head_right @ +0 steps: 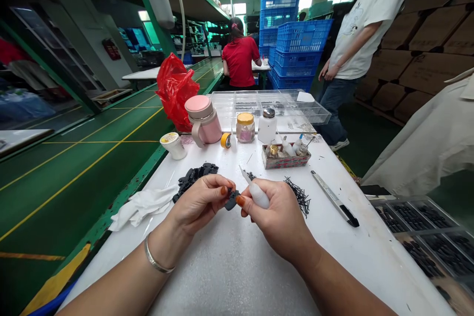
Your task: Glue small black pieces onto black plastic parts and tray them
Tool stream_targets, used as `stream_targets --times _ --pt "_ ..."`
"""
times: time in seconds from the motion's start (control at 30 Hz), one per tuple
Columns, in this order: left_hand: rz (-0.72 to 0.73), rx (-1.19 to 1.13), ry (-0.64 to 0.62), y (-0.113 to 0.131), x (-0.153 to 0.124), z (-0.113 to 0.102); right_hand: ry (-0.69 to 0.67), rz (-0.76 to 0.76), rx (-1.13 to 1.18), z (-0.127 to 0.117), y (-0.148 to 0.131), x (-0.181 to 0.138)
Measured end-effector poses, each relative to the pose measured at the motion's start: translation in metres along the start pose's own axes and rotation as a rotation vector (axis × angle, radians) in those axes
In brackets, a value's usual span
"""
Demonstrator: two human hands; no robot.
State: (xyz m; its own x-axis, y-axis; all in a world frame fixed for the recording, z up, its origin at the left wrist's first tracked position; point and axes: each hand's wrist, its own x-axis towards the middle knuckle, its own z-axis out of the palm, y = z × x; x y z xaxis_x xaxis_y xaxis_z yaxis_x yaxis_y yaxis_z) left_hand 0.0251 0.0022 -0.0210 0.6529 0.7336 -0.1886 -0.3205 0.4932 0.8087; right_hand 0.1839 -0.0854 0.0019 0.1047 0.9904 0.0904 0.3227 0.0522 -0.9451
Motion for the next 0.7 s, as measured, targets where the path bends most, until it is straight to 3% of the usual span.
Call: stream_targets --times 0.37,0.7 --pt "0.123 0.145 -0.011 0.0028 -0.0001 0.0025 0.046 0.015 -0.003 0.0035 -0.0007 -0.0019" --pt "0.155 0.125 -0.001 0.0000 0.0011 0.0038 0.011 0.055 0.247 0.0059 0.0011 0.0023"
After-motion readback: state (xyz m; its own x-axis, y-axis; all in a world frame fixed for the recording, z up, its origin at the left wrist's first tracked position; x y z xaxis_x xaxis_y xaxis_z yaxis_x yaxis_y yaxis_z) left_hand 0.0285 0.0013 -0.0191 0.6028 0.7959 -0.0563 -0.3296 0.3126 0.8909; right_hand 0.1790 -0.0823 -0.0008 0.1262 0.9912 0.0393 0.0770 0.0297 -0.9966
